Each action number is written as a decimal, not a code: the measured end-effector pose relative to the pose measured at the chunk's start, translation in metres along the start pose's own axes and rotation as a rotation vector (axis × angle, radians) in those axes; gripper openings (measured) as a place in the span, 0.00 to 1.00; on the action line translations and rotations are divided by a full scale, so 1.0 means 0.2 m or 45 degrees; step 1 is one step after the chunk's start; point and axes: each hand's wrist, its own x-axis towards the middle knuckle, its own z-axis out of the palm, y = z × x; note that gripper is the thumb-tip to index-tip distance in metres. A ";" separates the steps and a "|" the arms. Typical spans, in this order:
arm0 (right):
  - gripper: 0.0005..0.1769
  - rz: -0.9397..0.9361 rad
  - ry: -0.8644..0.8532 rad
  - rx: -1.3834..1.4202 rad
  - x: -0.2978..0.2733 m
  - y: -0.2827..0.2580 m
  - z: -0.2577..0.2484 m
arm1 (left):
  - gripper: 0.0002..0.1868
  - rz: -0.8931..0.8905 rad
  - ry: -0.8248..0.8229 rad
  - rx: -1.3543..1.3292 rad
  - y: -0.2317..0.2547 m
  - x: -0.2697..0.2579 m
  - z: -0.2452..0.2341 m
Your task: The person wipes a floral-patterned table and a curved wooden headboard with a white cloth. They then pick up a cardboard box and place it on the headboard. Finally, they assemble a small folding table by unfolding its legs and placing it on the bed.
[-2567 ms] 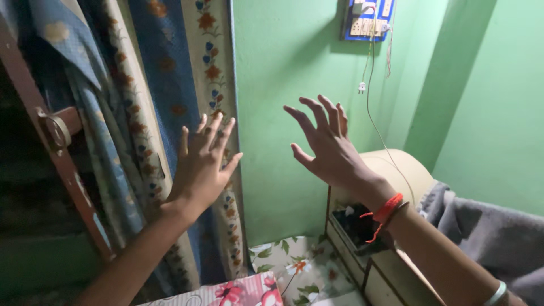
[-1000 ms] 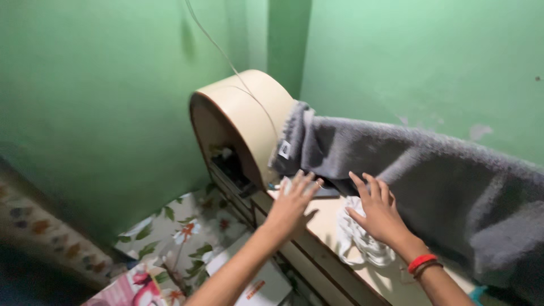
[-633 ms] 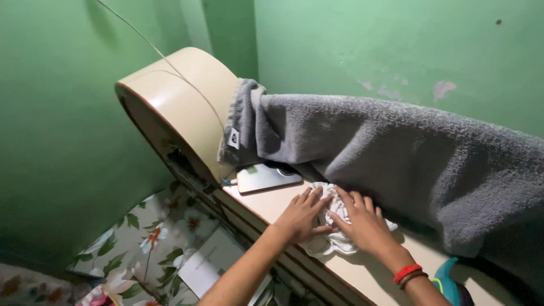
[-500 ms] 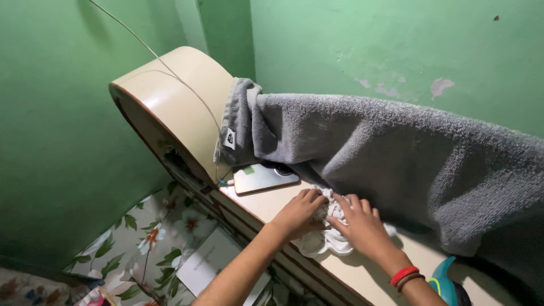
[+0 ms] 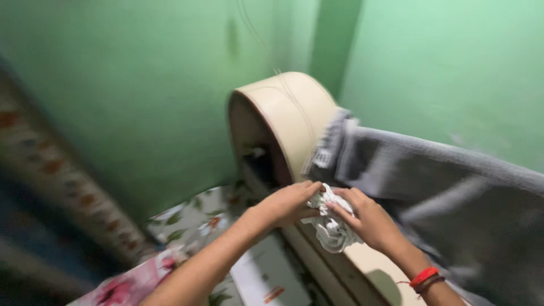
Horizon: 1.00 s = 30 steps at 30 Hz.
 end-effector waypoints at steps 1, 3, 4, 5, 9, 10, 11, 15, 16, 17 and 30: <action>0.27 -0.078 -0.042 0.019 0.08 -0.11 0.07 | 0.28 -0.040 0.060 0.017 -0.03 -0.13 -0.12; 0.25 -0.213 -0.136 0.068 0.18 -0.34 0.24 | 0.29 -0.126 0.160 0.037 -0.08 -0.44 -0.30; 0.25 -0.186 -0.202 0.104 0.20 -0.48 0.35 | 0.29 -0.183 0.191 0.081 -0.10 -0.63 -0.37; 0.25 -0.159 -0.268 0.137 0.21 -0.64 0.48 | 0.29 -0.242 0.222 0.125 -0.12 -0.85 -0.43; 0.21 -0.563 -0.329 0.224 0.20 -1.12 1.00 | 0.31 -0.447 0.332 0.214 -0.14 -1.64 -0.59; 0.21 -0.586 -0.378 0.219 0.19 -1.23 1.15 | 0.30 -0.573 0.357 0.173 -0.14 -1.83 -0.61; 0.21 -0.610 -0.427 0.214 0.17 -1.33 1.31 | 0.30 -0.697 0.384 0.129 -0.14 -2.03 -0.62; 0.22 -0.889 -0.525 0.301 0.10 -1.55 1.91 | 0.34 -1.047 0.473 0.086 -0.18 -2.65 -0.52; 0.23 -0.870 -0.576 0.237 0.08 -1.55 2.06 | 0.37 -1.118 0.447 0.087 -0.21 -2.77 -0.47; 0.24 -0.852 -0.625 0.171 0.07 -1.53 2.22 | 0.40 -1.190 0.421 0.087 -0.26 -2.87 -0.40; 0.38 -1.070 -0.126 -0.194 -0.46 -0.94 3.81 | 0.30 -1.482 0.478 0.659 -0.86 -3.43 0.82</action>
